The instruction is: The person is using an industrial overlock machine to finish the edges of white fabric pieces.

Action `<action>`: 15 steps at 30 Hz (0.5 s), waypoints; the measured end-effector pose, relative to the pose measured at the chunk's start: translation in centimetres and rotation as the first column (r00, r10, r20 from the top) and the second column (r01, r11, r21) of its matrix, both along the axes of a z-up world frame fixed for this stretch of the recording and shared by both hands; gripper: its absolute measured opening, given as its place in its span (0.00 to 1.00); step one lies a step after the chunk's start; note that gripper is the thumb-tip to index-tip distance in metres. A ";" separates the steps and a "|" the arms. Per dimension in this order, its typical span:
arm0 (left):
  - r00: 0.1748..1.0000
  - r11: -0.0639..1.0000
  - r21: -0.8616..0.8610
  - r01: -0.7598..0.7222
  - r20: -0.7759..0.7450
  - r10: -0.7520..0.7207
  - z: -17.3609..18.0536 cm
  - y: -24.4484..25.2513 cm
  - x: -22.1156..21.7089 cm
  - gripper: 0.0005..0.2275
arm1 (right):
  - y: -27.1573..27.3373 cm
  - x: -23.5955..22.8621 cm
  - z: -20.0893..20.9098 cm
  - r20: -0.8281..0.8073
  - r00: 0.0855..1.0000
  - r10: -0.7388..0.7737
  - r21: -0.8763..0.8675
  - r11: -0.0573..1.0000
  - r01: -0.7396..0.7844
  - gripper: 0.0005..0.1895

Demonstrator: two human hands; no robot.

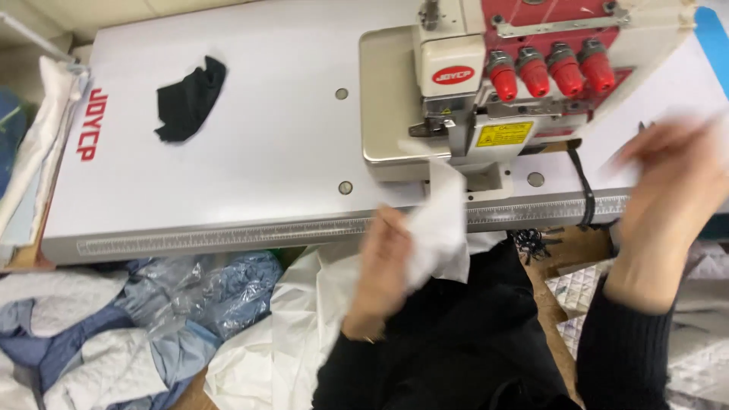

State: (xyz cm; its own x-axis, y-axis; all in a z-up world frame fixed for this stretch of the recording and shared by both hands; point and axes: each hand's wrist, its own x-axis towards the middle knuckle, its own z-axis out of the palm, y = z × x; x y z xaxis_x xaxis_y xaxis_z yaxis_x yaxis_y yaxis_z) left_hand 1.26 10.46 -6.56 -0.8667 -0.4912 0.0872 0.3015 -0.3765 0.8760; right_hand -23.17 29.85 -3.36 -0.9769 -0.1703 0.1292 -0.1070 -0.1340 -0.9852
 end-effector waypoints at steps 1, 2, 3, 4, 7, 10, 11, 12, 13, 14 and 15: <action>0.998 0.984 -0.177 0.029 0.060 -0.018 -1.1 2.1 0.3 0.11 | 1.4 7.0 2.7 0.001 0.967 0.255 0.170 0.953 -0.252 0.26; 0.997 0.983 -0.174 0.051 0.062 -0.041 -0.5 3.7 -0.4 0.11 | 2.2 8.6 1.0 0.003 0.972 0.234 0.172 0.958 -0.231 0.26; 0.994 0.921 -0.375 0.106 0.007 -0.112 0.1 5.6 -0.7 0.07 | 3.2 10.6 -0.8 0.083 0.902 0.424 0.272 0.861 -0.429 0.17; 0.980 0.817 -0.560 0.139 -0.038 -0.193 0.7 7.6 -0.9 0.05 | 4.2 12.6 -2.6 0.185 0.790 0.584 0.343 0.715 -0.609 0.15; 0.974 0.462 -0.877 -0.132 -0.202 -0.104 -0.8 8.9 -0.8 0.06 | 4.5 14.9 -7.2 0.446 0.871 0.205 0.149 0.943 -0.298 0.18; 0.946 0.865 -0.497 0.066 -0.246 -0.214 -1.6 7.1 -0.3 0.06 | 5.0 15.6 -9.7 0.420 0.895 0.154 -0.148 0.984 -0.099 0.14; 0.944 0.868 -0.489 0.079 -0.243 -0.223 -2.6 5.2 -0.3 0.06 | 5.3 16.0 -9.7 0.424 0.895 0.139 -0.140 0.986 -0.087 0.14; 0.966 0.867 -0.496 -0.051 -0.243 -0.083 -3.5 3.3 -0.4 0.07 | 5.6 16.4 -9.6 0.385 0.908 0.167 -0.201 0.975 -0.093 0.13; 0.968 0.843 -0.506 -0.180 -0.243 0.061 -4.4 1.2 -0.4 0.08 | 5.7 16.8 -9.6 0.343 0.919 0.195 -0.265 0.959 -0.105 0.13; 0.970 0.847 -0.503 -0.170 -0.238 0.054 -3.9 0.5 -1.4 0.08 | 6.7 17.0 -11.0 0.348 0.919 0.185 -0.261 0.961 -0.095 0.13; 0.983 0.847 -0.531 0.011 -0.152 -0.108 -3.3 -0.4 -2.5 0.11 | 7.4 17.0 -12.3 0.333 0.911 0.243 -0.304 0.942 -0.140 0.13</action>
